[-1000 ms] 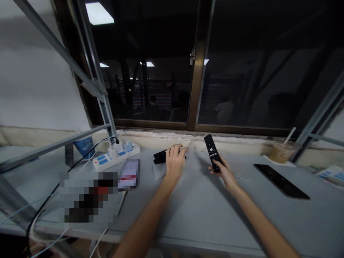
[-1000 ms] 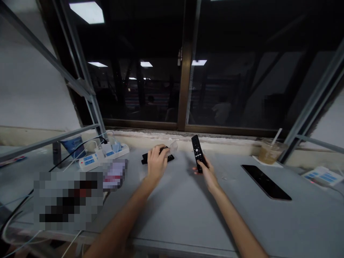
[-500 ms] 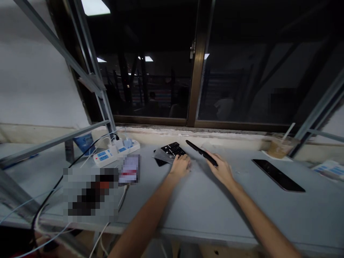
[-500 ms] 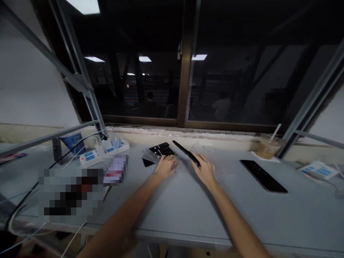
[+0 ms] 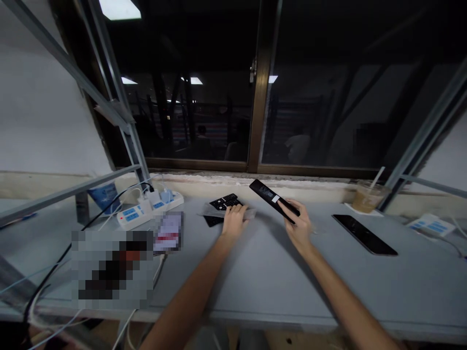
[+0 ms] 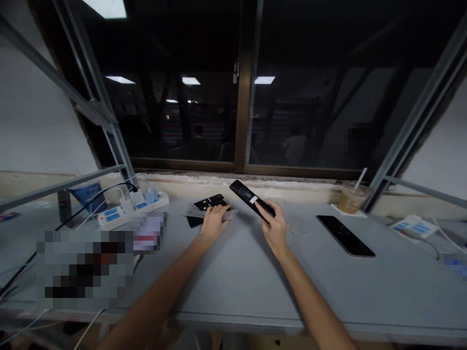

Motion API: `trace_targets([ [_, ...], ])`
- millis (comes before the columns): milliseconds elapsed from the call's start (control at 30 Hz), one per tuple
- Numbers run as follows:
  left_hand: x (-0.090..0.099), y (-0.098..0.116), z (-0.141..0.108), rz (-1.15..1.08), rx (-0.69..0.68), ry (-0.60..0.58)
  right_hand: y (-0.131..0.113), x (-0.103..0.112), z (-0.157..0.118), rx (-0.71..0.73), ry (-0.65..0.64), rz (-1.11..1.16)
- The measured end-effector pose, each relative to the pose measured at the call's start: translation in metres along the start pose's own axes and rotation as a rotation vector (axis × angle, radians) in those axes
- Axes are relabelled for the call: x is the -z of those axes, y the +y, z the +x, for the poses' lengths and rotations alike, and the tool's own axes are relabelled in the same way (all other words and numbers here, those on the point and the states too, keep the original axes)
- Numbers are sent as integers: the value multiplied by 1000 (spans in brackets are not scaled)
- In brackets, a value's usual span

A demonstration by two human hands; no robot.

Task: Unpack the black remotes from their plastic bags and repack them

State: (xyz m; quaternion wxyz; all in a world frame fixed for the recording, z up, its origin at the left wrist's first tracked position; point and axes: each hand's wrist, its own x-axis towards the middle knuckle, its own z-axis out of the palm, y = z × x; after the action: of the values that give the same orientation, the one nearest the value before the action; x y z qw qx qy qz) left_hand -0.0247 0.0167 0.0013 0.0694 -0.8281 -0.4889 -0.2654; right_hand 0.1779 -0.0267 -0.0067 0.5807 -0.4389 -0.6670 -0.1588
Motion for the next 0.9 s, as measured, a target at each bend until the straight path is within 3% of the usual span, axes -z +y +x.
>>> trace_targets([
  [133, -1, -2, 1, -16, -16, -18, 0, 4, 2, -15, 13, -38],
  [233, 1, -3, 3, -27, 13, 9, -3, 4, 5, -86, 92, 2],
  [500, 5, -1, 3, 38, 29, 17, -20, 4, 15, -654, 277, 368],
  [700, 4, 1, 2, 52, 22, -51, -14, 4, 18, -876, 423, 484],
  [900, -1, 3, -1, -112, -7, -170, -3, 3, 17, -1022, 443, 546],
])
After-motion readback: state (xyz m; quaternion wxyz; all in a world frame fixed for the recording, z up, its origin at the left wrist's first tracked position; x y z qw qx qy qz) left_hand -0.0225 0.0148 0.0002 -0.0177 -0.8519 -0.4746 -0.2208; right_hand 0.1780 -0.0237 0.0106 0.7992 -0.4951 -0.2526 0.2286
